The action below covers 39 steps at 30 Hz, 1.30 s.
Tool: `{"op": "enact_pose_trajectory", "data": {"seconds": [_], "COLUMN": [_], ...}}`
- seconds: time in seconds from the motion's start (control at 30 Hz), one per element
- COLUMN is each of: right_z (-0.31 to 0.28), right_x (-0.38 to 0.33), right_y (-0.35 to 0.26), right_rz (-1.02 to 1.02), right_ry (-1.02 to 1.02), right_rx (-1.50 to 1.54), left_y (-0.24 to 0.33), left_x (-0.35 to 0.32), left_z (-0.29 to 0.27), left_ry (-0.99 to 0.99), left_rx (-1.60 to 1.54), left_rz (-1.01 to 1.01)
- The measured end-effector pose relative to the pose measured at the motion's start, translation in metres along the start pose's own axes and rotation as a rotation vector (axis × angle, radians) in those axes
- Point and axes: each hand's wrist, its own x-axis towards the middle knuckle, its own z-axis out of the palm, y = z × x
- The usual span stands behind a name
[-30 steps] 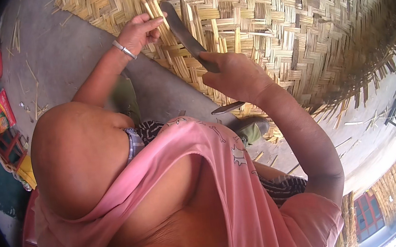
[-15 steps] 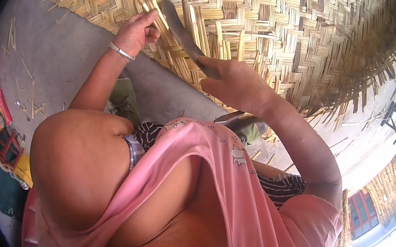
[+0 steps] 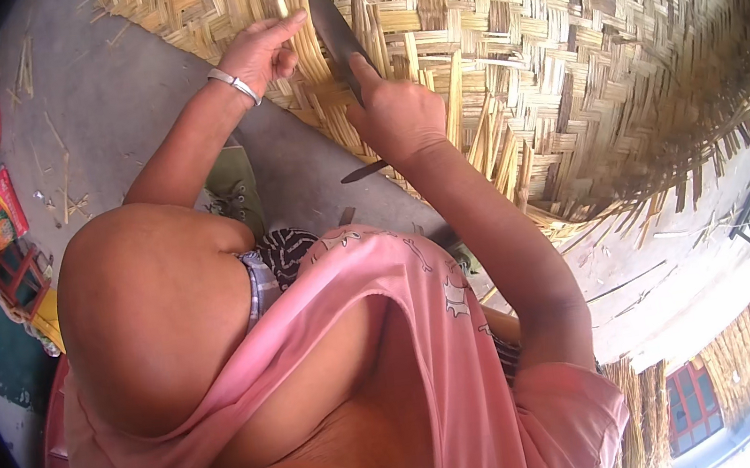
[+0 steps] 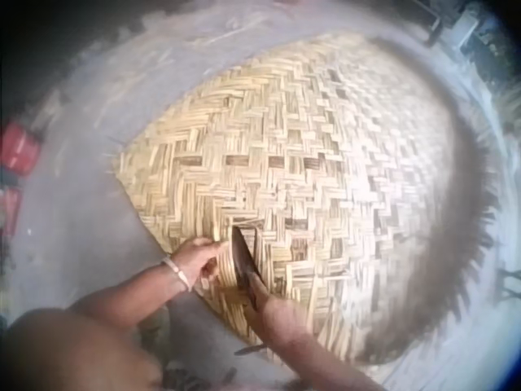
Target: The person uses a machete to trim and shape the edges of a large woven straw mat. They repeatedly strike the mat's perimeter to cut away excess strands and smooth the border.
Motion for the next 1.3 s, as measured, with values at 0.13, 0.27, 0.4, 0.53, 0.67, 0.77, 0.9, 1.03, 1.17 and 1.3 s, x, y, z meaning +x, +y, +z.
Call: {"op": "enact_pose_trajectory", "data": {"seconds": [0.13, 0.27, 0.4, 0.53, 0.67, 0.77, 0.9, 1.03, 1.17, 1.3], "right_z": [0.005, 0.008, 0.006, 0.005, 0.004, 0.007, 0.003, -0.003, -0.004, 0.003], "right_x": [0.005, 0.007, 0.007, 0.007, 0.008, 0.009, 0.008, 0.007, 0.007, 0.008], "right_y": [-0.005, -0.002, -0.002, -0.002, -0.002, -0.001, -0.003, -0.004, -0.005, -0.002], "right_rz": [0.045, 0.026, 0.023, 0.042, 0.029, 0.025, -0.027, -0.051, -0.042, -0.035], "right_ry": [-0.013, -0.006, -0.022, -0.043, -0.030, -0.027, -0.014, -0.025, -0.040, 0.020], "right_rx": [-0.025, -0.046, -0.056, -0.062, -0.098, -0.148, -0.185, -0.234, -0.272, -0.267], "left_y": [-0.004, -0.004, -0.009, -0.011, 0.000, 0.003, 0.013, 0.015, 0.008, 0.012], "left_x": [-0.012, -0.017, -0.015, 0.010, 0.003, -0.003, -0.010, -0.024, -0.020, -0.024], "left_z": [0.005, 0.006, 0.009, 0.021, 0.019, 0.006, 0.010, 0.024, 0.019, 0.025], "left_ry": [-0.073, -0.131, -0.101, 0.106, 0.025, -0.018, 0.053, 0.137, 0.149, 0.170], "left_rx": [0.009, -0.049, -0.040, -0.049, 0.054, 0.543, 1.426, 1.522, 1.528, 1.541], "left_rz": [-0.214, -0.336, -0.332, -0.151, -0.099, -0.013, 0.269, 0.387, 0.423, 0.398]}}
